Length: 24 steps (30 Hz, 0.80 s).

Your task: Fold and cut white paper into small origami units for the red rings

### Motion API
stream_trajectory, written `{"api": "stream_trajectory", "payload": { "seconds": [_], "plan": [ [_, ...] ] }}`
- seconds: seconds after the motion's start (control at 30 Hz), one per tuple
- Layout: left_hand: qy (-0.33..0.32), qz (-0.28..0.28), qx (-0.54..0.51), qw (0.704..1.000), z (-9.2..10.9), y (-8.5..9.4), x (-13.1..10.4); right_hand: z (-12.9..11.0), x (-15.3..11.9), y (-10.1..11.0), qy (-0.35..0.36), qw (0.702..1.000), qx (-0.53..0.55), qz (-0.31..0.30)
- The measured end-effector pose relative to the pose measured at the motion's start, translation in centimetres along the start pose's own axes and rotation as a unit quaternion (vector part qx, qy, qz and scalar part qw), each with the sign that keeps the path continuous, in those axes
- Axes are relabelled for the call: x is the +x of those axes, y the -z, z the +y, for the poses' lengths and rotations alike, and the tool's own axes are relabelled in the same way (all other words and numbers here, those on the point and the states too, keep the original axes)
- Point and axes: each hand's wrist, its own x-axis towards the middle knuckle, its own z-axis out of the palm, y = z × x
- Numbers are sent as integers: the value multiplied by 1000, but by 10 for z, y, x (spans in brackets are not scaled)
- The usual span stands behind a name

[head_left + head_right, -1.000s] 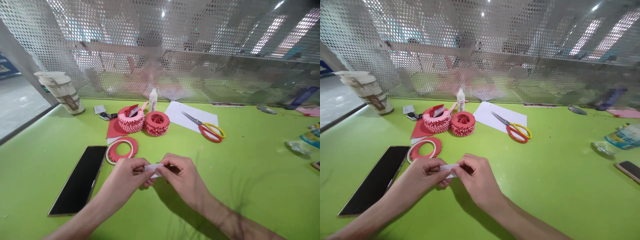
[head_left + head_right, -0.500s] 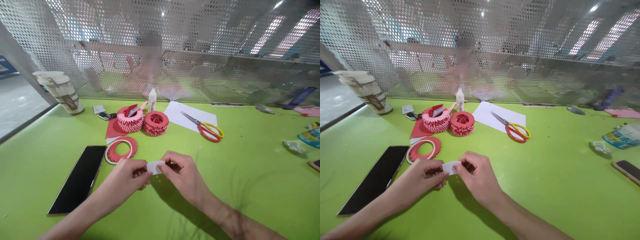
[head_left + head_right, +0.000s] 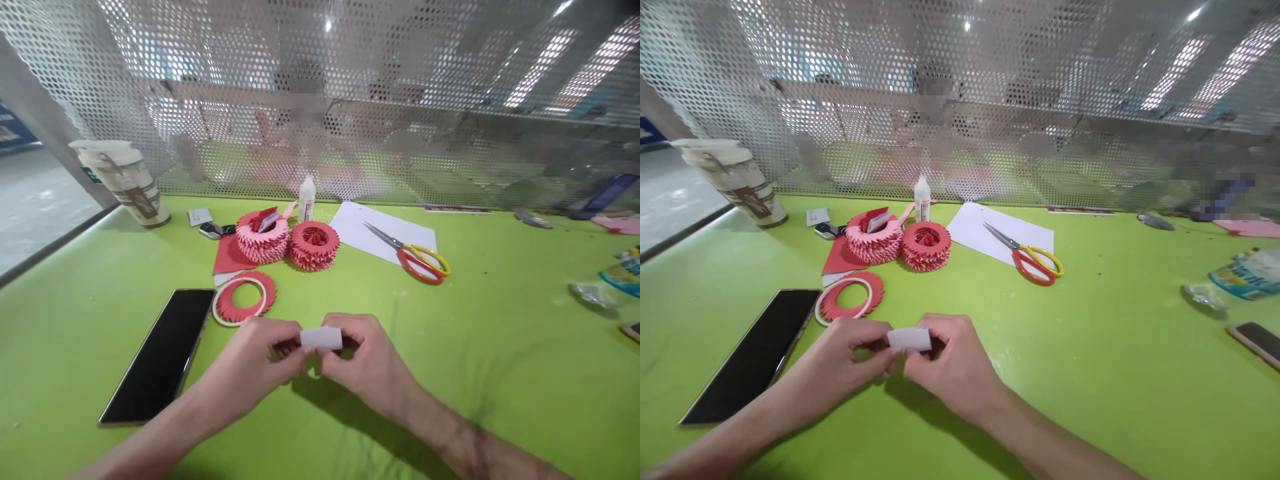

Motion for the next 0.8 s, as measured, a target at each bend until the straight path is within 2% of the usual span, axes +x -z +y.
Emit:
{"api": "stream_trajectory", "payload": {
  "seconds": [0.2,0.37,0.43,0.57,0.67,0.8],
  "plan": [
    [29,22,-76,996,-1,8,0,1,9,19,10,1000,4,20],
    [48,74,-99,991,-1,19,0,4,17,39,12,996,-3,91],
    [48,74,-93,992,0,21,-1,3,16,37,21,997,10,76],
    [45,37,-98,994,1,14,-3,-3,7,20,43,999,30,5],
    [52,10,-116,992,1,6,-3,-5,1,8,72,997,19,4],
    [61,-22,-180,982,1,2,-3,-5,-1,4,95,995,-15,6]
  ]
}}
